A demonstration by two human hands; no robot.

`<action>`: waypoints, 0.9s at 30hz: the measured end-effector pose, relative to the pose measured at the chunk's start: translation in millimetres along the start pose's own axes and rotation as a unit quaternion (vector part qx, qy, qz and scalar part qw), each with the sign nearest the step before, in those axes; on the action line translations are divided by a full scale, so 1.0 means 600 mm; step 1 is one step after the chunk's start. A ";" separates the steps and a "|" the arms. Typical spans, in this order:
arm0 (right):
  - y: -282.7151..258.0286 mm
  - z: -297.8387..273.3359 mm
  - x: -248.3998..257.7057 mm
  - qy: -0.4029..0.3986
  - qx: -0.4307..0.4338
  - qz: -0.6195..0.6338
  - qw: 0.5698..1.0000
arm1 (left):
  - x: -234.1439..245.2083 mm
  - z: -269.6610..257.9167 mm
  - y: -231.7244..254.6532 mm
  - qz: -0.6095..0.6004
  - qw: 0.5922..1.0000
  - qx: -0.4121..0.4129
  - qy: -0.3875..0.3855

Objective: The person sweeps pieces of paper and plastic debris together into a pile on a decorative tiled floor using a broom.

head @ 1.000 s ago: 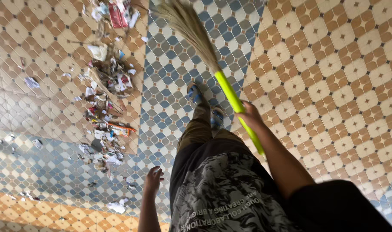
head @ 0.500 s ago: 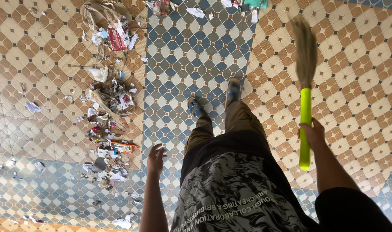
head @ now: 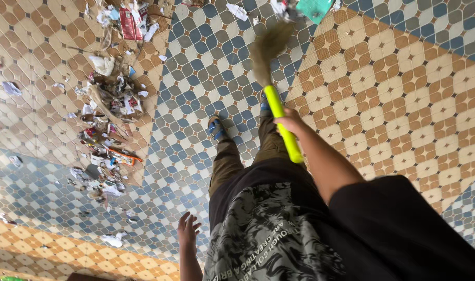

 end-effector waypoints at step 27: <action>0.095 -0.239 0.466 0.279 0.011 -0.003 0.960 | -0.196 -0.029 0.208 0.088 0.980 -0.171 -0.058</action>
Point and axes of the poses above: each hand's wrist, its own z-axis towards the middle knuckle, its own x-axis out of the back of the hand, y = z × x, the point moved 3 cm from there along z, towards the middle knuckle, and after that the axes turned 10 degrees about x, right-handed, at the moved point
